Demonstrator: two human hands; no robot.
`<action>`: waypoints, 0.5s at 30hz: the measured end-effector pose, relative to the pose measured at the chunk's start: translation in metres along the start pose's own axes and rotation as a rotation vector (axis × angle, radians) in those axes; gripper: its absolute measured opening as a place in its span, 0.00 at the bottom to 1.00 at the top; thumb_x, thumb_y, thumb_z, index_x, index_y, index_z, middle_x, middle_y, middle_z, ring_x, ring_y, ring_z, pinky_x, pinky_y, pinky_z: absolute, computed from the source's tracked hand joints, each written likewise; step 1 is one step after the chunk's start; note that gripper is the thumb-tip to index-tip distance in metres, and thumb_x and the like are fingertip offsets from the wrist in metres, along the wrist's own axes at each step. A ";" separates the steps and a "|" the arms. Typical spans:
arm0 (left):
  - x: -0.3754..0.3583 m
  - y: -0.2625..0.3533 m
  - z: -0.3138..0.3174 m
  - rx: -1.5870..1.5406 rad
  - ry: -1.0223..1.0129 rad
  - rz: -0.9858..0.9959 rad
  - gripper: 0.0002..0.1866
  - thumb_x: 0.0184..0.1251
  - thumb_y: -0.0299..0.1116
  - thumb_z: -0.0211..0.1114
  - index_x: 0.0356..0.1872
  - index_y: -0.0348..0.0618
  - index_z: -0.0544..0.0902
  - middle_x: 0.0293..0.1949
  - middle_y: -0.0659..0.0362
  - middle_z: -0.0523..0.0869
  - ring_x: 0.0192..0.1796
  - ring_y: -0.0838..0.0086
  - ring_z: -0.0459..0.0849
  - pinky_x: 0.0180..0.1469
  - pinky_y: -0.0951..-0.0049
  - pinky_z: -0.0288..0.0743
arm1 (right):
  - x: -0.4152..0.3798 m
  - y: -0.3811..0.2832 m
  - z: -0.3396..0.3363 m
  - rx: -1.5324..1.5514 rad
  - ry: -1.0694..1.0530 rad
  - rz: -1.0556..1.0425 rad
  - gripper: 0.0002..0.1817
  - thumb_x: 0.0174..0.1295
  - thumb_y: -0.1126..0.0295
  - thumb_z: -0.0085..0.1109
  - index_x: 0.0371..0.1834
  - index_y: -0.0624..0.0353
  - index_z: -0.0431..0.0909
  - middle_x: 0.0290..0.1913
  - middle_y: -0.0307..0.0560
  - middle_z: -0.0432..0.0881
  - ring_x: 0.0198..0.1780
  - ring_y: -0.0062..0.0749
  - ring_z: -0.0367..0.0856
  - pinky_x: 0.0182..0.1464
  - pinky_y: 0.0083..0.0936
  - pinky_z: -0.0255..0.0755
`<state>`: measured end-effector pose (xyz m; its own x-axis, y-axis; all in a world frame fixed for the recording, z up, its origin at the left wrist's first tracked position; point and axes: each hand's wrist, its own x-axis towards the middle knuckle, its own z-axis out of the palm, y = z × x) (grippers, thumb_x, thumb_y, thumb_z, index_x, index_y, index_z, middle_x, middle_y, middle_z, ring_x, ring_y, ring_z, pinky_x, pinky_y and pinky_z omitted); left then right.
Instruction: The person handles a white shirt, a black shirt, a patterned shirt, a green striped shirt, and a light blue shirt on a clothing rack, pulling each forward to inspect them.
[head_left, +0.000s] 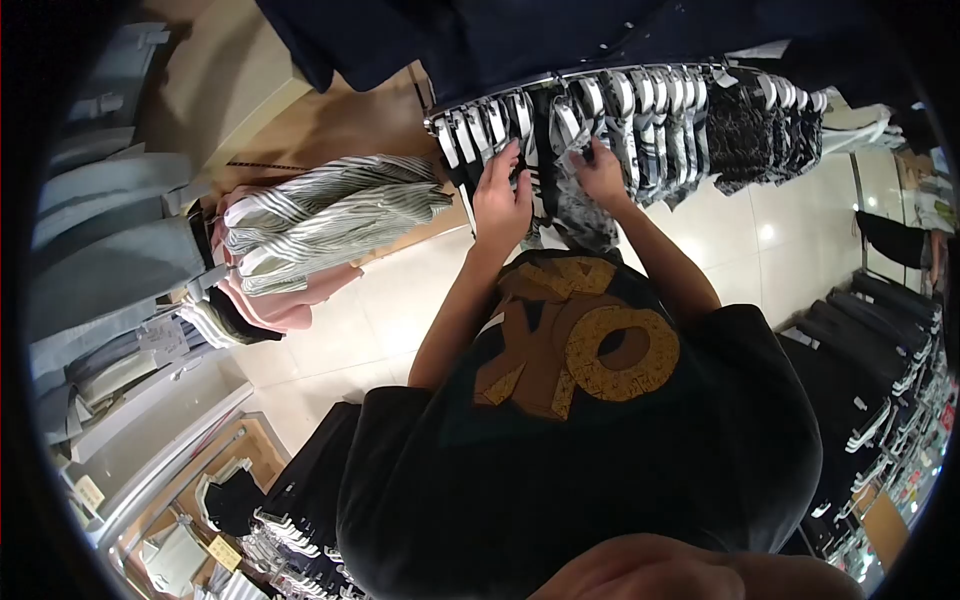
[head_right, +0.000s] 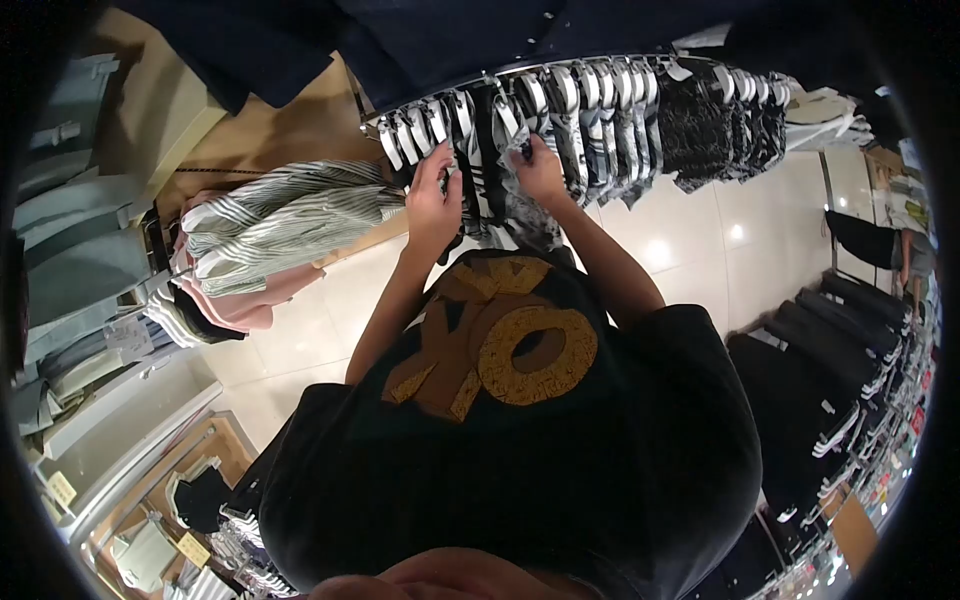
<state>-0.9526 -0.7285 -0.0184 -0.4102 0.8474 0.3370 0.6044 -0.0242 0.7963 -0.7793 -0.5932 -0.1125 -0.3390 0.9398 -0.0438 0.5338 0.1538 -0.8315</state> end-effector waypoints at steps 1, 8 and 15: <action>0.002 0.004 -0.001 0.011 -0.059 -0.032 0.26 0.72 0.26 0.67 0.70 0.40 0.78 0.56 0.45 0.88 0.54 0.50 0.89 0.55 0.58 0.84 | -0.007 -0.007 -0.014 -0.053 0.008 0.076 0.21 0.67 0.62 0.69 0.57 0.65 0.83 0.37 0.68 0.87 0.39 0.57 0.89 0.43 0.46 0.79; 0.052 0.052 0.019 0.054 -0.142 0.192 0.33 0.71 0.31 0.71 0.75 0.40 0.72 0.68 0.42 0.79 0.67 0.43 0.80 0.69 0.52 0.76 | 0.002 -0.095 -0.159 -0.266 -0.098 -0.236 0.25 0.71 0.54 0.68 0.52 0.70 0.82 0.29 0.65 0.84 0.32 0.58 0.87 0.39 0.48 0.78; 0.072 0.166 -0.040 0.260 -0.139 0.610 0.30 0.73 0.44 0.73 0.70 0.41 0.77 0.51 0.44 0.90 0.56 0.50 0.89 0.65 0.54 0.80 | -0.054 -0.191 -0.315 -0.106 -0.470 -0.494 0.22 0.70 0.70 0.73 0.64 0.66 0.82 0.35 0.48 0.88 0.34 0.17 0.81 0.38 0.22 0.76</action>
<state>-0.9091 -0.6930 0.1577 0.1372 0.7834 0.6062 0.8514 -0.4060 0.3320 -0.6188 -0.5771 0.2236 -0.8493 0.5232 0.0708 0.2950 0.5816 -0.7581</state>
